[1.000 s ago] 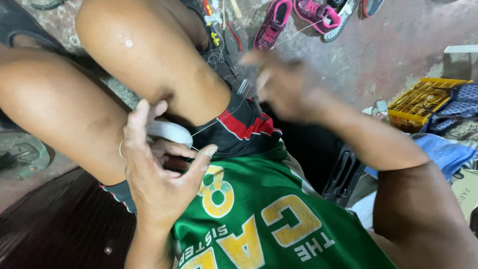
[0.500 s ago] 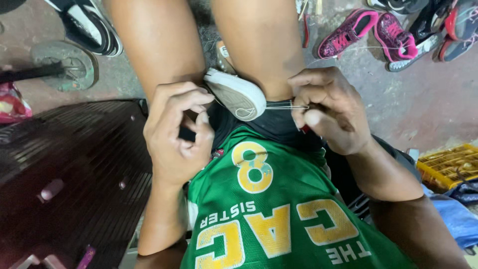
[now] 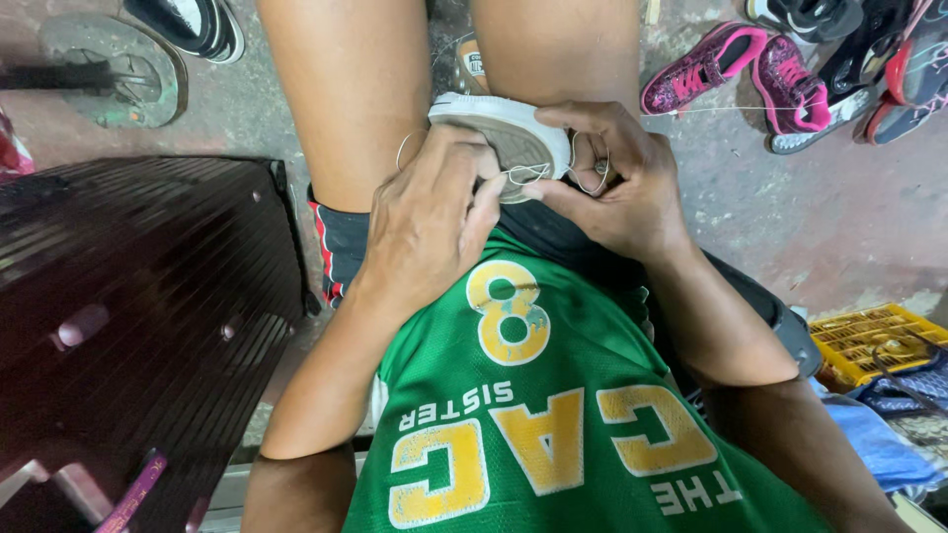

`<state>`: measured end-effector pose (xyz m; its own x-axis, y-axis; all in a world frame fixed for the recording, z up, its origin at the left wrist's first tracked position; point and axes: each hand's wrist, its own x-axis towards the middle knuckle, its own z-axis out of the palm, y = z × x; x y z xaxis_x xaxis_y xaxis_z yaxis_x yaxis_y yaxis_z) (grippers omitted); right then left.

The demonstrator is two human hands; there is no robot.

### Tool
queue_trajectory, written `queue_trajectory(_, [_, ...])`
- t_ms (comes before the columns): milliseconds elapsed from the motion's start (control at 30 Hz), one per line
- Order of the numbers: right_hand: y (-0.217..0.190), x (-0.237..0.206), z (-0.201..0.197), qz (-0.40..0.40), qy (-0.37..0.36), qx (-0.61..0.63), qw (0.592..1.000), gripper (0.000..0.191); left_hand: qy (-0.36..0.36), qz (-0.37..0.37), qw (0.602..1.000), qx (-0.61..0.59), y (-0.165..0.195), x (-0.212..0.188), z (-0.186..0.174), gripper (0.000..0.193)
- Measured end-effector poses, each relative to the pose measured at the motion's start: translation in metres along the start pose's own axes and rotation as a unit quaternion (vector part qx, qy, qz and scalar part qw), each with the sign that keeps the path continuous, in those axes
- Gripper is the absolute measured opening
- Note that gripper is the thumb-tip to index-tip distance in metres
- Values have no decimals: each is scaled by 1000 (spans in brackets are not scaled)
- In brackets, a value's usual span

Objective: The person is sewing a shoe using a needle and thread. They repeatedly pass the needle through the sole and pull the thread tight to secure the stitching.

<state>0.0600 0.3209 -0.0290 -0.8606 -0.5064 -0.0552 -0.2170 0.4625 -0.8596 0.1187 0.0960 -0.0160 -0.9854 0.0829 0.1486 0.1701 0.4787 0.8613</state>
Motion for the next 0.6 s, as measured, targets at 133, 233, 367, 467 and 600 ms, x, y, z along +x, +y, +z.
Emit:
queue_trajectory(133, [3, -3, 1, -3, 5, 18, 1000, 56, -56, -114, 992, 0, 7, -6, -6, 11])
queue_trajectory(233, [3, -2, 1, -19, 8, 21, 1000, 56, -40, -57, 997, -18, 8, -12, -24, 13])
queue_trajectory(367, [1, -1, 2, -5, 8, 60, 998, 55, 36, -172, 856, -486, 14, -18, -32, 21])
queue_trajectory(467, [1, 0, 5, -3, 14, 71, 997, 54, 55, -293, 863, -408, 18, -9, -22, 20])
queue_trajectory(600, [-1, 0, 7, -14, 16, 54, 998, 53, 13, 27, 990, 136, 23, 8, -13, 17])
